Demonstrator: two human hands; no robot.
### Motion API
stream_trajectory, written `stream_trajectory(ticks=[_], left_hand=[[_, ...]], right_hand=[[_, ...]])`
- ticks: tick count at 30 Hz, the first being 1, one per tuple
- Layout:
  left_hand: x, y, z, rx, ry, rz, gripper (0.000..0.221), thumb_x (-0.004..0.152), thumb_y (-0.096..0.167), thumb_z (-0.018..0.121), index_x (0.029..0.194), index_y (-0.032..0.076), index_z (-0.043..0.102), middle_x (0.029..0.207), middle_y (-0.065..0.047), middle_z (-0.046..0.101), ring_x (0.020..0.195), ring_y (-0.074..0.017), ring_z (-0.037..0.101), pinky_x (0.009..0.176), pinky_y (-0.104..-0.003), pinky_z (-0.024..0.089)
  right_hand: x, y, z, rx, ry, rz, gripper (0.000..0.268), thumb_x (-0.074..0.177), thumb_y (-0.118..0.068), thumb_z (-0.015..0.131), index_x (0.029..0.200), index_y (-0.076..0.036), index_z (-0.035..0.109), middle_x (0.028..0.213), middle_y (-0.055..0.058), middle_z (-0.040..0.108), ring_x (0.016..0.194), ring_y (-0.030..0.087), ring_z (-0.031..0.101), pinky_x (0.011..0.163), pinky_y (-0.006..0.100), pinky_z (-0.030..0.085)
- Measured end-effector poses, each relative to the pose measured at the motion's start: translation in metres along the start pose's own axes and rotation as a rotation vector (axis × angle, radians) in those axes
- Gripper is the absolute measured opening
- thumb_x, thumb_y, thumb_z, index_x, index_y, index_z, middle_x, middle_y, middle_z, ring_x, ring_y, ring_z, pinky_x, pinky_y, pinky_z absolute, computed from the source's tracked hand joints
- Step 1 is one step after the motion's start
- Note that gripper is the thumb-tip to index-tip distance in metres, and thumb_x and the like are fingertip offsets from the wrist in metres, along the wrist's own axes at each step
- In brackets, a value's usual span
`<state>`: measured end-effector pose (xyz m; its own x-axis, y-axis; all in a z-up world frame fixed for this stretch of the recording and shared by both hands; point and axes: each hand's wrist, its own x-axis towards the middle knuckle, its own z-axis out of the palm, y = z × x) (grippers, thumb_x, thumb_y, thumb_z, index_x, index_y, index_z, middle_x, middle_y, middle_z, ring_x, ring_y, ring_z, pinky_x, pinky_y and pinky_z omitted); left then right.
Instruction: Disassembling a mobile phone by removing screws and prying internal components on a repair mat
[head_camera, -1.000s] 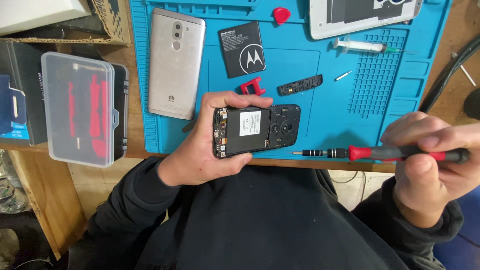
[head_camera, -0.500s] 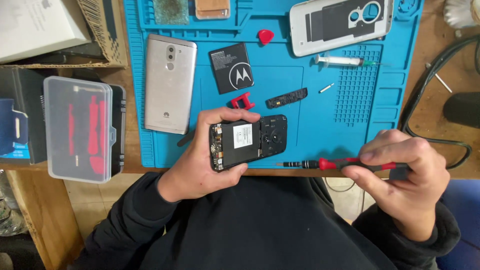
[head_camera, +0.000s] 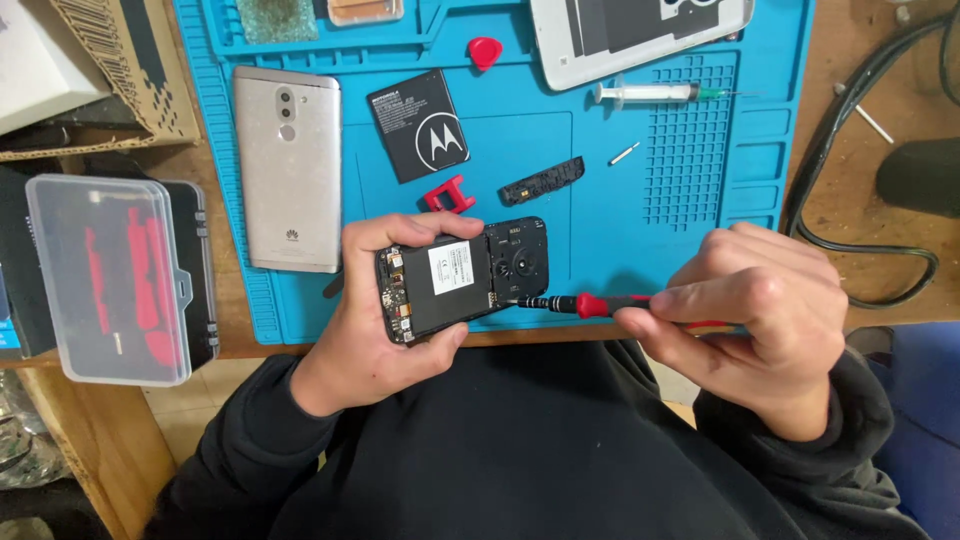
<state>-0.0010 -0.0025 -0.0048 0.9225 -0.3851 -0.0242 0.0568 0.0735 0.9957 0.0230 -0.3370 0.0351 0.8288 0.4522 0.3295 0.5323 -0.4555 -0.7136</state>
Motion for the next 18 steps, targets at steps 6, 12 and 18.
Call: stream_trajectory(ticks=[6, 12, 18], left_hand=[[0.002, -0.003, -0.011, -0.292, 0.059, 0.018, 0.058, 0.105, 0.018, 0.081, 0.142, 0.021, 0.037, 0.160, -0.029, 0.057, 0.155, -0.0407, 0.059, 0.125, -0.054, 0.060], [0.000, -0.005, -0.013, -0.358, 0.046, 0.028, 0.058, 0.105, 0.015, 0.080, 0.143, 0.022, 0.037, 0.161, -0.031, 0.056, 0.157, -0.0433, 0.056, 0.125, -0.056, 0.061], [-0.001, -0.005, -0.015, -0.393, 0.043, 0.024, 0.059, 0.105, 0.015, 0.081, 0.144, 0.023, 0.037, 0.162, -0.031, 0.055, 0.156, -0.0432, 0.058, 0.124, -0.058, 0.064]], right_hand=[[-0.039, 0.033, -0.017, 0.172, 0.178, 0.028, 0.023, 0.095, 0.005, 0.082, 0.092, 0.007, 0.060, 0.079, 0.015, 0.064, 0.064, 0.024, 0.067, 0.062, 0.038, 0.048], [-0.078, 0.056, -0.008, 0.156, 0.441, 0.078, 0.030, 0.112, -0.017, 0.074, 0.109, -0.006, 0.047, 0.083, 0.016, 0.052, 0.066, 0.027, 0.048, 0.073, 0.045, 0.039], [-0.083, 0.058, -0.008, 0.156, 0.448, 0.106, 0.031, 0.114, -0.020, 0.074, 0.111, -0.008, 0.046, 0.085, 0.017, 0.054, 0.071, 0.030, 0.050, 0.076, 0.046, 0.040]])
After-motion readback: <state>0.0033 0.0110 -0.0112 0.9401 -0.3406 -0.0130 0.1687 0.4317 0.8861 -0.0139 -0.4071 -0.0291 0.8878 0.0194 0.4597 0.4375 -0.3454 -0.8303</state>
